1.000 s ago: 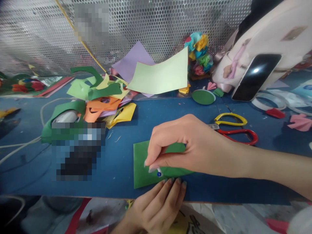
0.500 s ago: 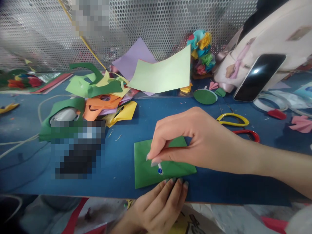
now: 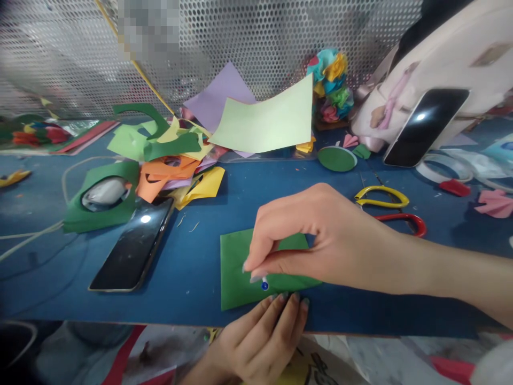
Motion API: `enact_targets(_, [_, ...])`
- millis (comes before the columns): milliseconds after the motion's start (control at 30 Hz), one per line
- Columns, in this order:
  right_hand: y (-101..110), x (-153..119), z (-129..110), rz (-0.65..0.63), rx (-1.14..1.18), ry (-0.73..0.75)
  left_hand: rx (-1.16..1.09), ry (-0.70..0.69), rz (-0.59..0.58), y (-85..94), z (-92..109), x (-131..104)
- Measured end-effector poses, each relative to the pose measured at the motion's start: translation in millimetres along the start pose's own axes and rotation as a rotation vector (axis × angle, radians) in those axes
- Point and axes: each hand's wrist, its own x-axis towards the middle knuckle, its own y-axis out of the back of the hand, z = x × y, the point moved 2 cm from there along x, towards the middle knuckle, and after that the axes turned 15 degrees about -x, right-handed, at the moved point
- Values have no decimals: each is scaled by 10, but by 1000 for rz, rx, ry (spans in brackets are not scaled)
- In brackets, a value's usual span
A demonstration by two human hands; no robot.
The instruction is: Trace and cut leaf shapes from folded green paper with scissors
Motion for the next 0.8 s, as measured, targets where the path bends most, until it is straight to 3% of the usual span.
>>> enact_targets(267, [3, -7, -31, -22, -11, -27, 19, -3, -6, -10, 3, -14])
enact_targets(567, [-115, 160, -23, -9, 3, 17, 31, 1, -37, 9, 11, -7])
enact_targets(800, [-98, 237, -64, 81, -339, 3, 33, -4, -31, 9, 8, -6])
